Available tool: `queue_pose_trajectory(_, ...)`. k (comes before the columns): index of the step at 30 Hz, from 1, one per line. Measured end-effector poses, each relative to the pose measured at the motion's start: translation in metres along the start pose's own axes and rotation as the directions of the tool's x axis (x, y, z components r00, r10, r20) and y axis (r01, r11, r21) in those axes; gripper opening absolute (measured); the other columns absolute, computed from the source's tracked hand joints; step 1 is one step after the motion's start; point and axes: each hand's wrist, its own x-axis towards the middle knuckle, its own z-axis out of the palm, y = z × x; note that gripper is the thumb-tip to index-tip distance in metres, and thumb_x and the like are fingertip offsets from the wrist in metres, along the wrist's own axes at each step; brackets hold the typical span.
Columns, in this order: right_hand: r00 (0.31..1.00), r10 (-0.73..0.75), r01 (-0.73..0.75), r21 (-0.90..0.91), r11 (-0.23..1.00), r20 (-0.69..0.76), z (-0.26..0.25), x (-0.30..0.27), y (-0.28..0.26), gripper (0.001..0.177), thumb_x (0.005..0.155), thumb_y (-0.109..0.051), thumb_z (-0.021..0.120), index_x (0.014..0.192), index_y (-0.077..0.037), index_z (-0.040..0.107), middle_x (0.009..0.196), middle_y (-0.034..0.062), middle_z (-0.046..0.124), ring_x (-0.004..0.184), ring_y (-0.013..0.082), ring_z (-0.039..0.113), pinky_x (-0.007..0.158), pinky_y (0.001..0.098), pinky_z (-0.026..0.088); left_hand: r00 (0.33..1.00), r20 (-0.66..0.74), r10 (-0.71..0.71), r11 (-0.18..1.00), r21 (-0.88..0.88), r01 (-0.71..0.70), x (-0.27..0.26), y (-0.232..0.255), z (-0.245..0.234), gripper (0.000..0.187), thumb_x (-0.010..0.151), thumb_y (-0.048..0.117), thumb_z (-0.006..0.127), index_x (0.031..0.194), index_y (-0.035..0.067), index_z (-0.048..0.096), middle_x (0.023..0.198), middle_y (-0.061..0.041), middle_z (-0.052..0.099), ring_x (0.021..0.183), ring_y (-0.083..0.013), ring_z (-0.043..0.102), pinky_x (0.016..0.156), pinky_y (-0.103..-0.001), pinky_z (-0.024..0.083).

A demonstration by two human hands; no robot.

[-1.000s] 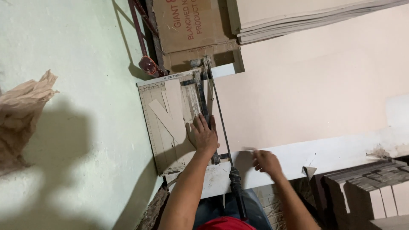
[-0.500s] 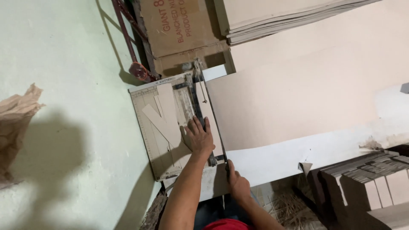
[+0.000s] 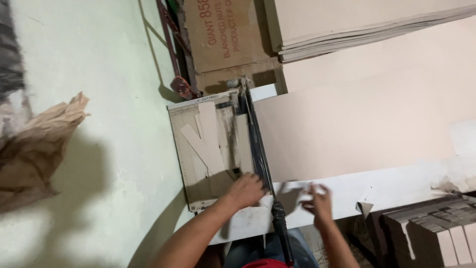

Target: The person uses a manual paper cutter to trim large sheets of cardboard into smaller rectangular pieces. They align each sheet, pull the cutting lever, and then stack the cut pieces on a nearby table.

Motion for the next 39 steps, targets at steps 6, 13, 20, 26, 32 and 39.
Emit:
queue_pose_trajectory(6,0.995,0.085,-0.1,0.436,0.895,0.054,-0.039,0.066,0.007,0.031,0.106,-0.05,0.059,0.106,-0.02,0.049,0.09,-0.0066,0.052,0.067,0.0148,0.064,0.059,0.0231,0.055,0.882,0.436,-0.179,0.969,-0.079,0.236,-0.064,-0.031,0.011,0.017,0.094,0.017,0.069,0.111,0.017,0.073,0.121,-0.016,0.06,0.102,-0.0405,0.066,0.092,-0.063,0.05)
queue_pose_trajectory(13,0.998,0.01,-0.035,0.403,0.915,0.065,-0.041,0.058,0.032,0.031,0.102,-0.022,0.068,0.086,-0.01,0.044,0.079,0.0043,0.052,0.07,0.0307,0.069,0.067,0.0421,0.061,0.141,0.484,-0.863,0.057,-0.184,0.981,-0.049,-0.061,-0.034,0.1,0.092,0.055,0.065,0.165,0.011,0.013,0.161,-0.031,0.023,0.148,-0.0491,0.024,0.118,-0.061,0.024)
queue_pose_trajectory(20,0.995,0.002,-0.027,0.24,0.97,0.101,0.004,0.043,-0.016,0.029,0.106,-0.021,0.063,0.099,0.006,0.056,0.095,0.02,0.067,0.094,0.0334,0.074,0.091,0.0504,0.061,0.083,0.353,-0.932,-0.059,-0.373,0.926,-0.018,-0.077,-0.012,0.086,0.099,0.02,0.065,0.166,0.015,0.012,0.157,-0.024,0.031,0.139,-0.0423,0.039,0.107,-0.056,0.044)
queue_pose_trajectory(26,0.996,0.051,-0.061,0.136,0.989,0.074,0.005,0.048,-0.014,0.042,0.106,-0.026,0.064,0.12,0.011,0.05,0.114,0.0264,0.067,0.107,0.0394,0.069,0.095,0.0581,0.057,0.359,0.409,-0.839,0.171,-0.429,0.887,0.034,-0.068,-0.087,0.084,0.096,0.048,0.068,0.165,0.026,0.026,0.16,-0.025,0.03,0.15,-0.0519,0.022,0.113,-0.067,0.029)
queue_pose_trajectory(32,0.961,0.182,0.013,-0.689,0.725,0.21,0.011,0.048,-0.024,0.047,0.1,-0.044,0.063,0.102,-0.001,0.079,0.081,0.0197,0.079,0.069,0.0277,0.079,0.055,0.0342,0.066,0.385,0.622,-0.682,0.409,-0.112,0.905,0.061,-0.046,-0.04,0.112,0.086,0.045,0.078,0.166,0.021,0.003,0.168,-0.031,-0.011,0.154,-0.0534,-0.007,0.115,-0.077,-0.002)
queue_pose_trajectory(39,0.941,0.2,0.23,-0.948,0.218,0.274,0.069,-0.147,-0.074,0.118,0.081,-0.088,0.046,0.167,-0.026,-0.007,0.082,0.021,0.072,0.08,0.0414,0.072,0.074,0.0491,0.056,0.354,0.659,-0.663,0.525,0.072,0.848,0.065,-0.046,-0.035,0.131,0.084,0.059,0.077,0.164,0.016,-0.017,0.169,-0.03,-0.011,0.153,-0.0528,-0.001,0.116,-0.069,0.016)
